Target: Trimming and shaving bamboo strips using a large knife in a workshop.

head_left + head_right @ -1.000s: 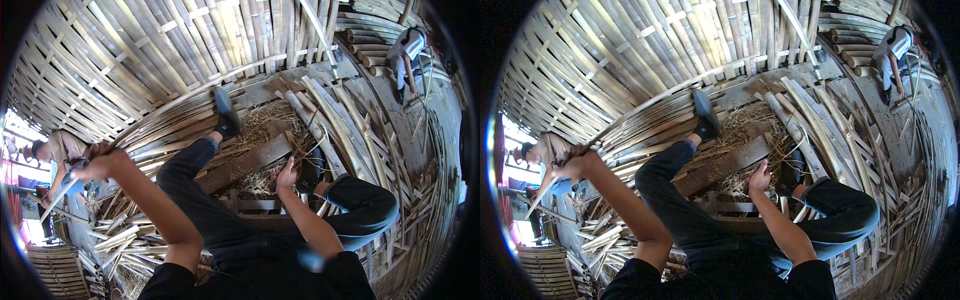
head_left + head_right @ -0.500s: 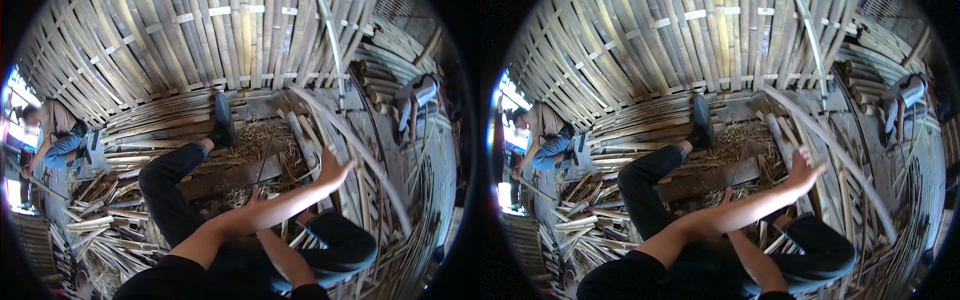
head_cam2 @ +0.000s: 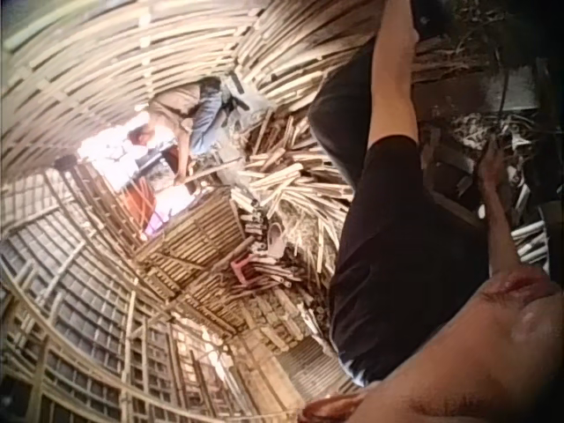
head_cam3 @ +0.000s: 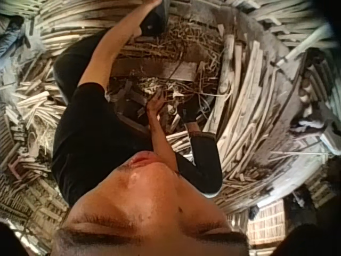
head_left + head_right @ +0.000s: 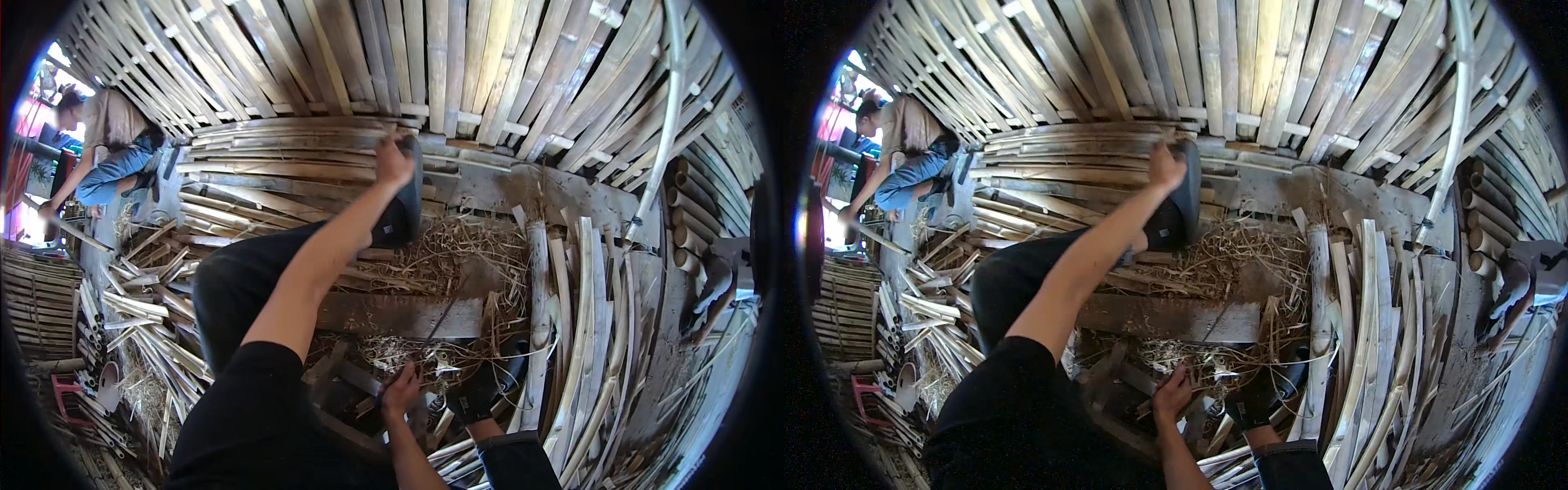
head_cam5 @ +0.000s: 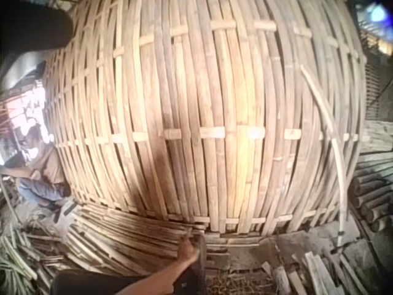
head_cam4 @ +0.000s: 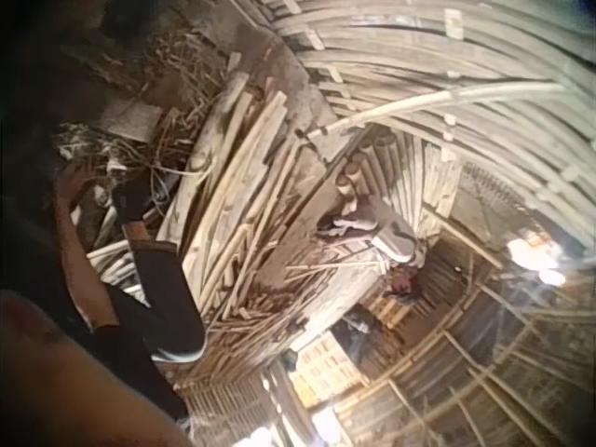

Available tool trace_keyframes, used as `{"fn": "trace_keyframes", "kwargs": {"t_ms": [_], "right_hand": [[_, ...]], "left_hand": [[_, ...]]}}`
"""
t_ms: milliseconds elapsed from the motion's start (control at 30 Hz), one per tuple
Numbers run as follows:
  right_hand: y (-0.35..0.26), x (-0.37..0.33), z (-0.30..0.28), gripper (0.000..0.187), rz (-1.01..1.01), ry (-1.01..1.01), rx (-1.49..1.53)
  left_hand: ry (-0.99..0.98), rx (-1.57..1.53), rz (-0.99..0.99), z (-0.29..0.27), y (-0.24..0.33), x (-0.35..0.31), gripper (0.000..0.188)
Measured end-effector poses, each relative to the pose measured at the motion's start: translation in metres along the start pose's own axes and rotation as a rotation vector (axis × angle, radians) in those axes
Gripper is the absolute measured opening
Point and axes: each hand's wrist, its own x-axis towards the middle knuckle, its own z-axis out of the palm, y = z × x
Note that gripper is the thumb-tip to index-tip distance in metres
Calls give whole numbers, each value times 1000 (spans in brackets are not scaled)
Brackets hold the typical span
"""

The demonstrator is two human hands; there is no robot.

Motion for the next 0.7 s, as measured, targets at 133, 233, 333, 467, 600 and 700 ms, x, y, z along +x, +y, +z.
{"fn": "trace_keyframes", "kwargs": {"t_ms": [133, 233, 333, 467, 600, 700], "right_hand": [[-19, -14, 7, 56, 87, -14, -150], [-12, -7, 5, 57, 139, -15, -64], [-10, -2, 0, 57, 136, -39, -127], [-4, -3, 4, 58, 78, 7, -194], [-2, -6, 7, 60, 18, -32, -347], [31, 8, 1, 56, -186, 17, -407]], "left_hand": [[24, 319, 188, 9, -51, 76, 59], [-128, 514, 218, 18, -76, 91, 57], [-236, 723, 275, 18, -85, 91, 50], [-333, 909, 305, 2, -80, 79, 34], [-63, 971, 584, -61, -66, 93, 27], [115, 646, 749, -131, -11, 107, 21]]}}
